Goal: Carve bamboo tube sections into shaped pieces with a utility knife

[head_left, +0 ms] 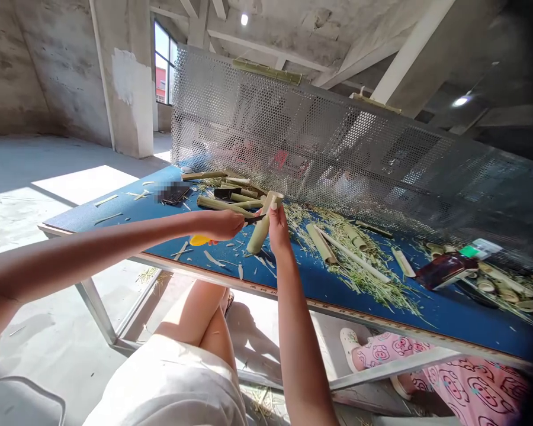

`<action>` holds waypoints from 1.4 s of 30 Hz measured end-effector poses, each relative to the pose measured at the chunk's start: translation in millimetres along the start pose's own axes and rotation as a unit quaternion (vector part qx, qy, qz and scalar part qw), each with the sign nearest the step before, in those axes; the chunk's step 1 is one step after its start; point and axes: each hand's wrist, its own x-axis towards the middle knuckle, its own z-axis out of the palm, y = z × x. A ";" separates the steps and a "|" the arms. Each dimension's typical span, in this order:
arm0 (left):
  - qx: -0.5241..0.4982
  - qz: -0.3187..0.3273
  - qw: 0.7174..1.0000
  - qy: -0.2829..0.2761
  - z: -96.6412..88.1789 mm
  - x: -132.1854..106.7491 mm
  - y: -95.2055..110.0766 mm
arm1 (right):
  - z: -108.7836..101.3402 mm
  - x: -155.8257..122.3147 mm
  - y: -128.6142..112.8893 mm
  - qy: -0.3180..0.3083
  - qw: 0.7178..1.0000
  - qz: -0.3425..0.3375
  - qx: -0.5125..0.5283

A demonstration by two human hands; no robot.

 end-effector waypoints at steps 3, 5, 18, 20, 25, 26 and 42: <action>-0.011 -0.003 0.999 -0.034 -9.5 -6.6 0.9 | -0.5 -2.1 -3.5 -0.007 1.000 0.006 -0.022; -0.003 -0.018 1.000 -0.016 -9.9 -12.2 3.9 | 1.3 -2.9 -6.8 -0.028 0.999 0.002 -0.035; 0.093 -0.191 0.960 0.182 -39.5 -46.5 21.4 | -5.8 1.1 -2.9 0.020 0.999 0.035 0.022; 0.057 -0.178 0.969 0.160 -50.4 -47.7 14.6 | -8.6 2.0 -0.5 -0.004 0.998 0.037 0.041; -0.060 -0.099 0.993 0.013 -33.7 -40.9 4.6 | -6.9 6.6 0.5 -0.041 0.992 0.060 0.102; -0.077 -0.085 0.993 0.012 -26.6 -38.1 2.7 | -7.6 9.6 1.0 -0.039 0.991 0.065 0.111; -0.158 -0.130 0.977 0.061 74.3 39.8 -79.2 | -25.6 69.0 40.1 -0.026 0.996 0.063 0.054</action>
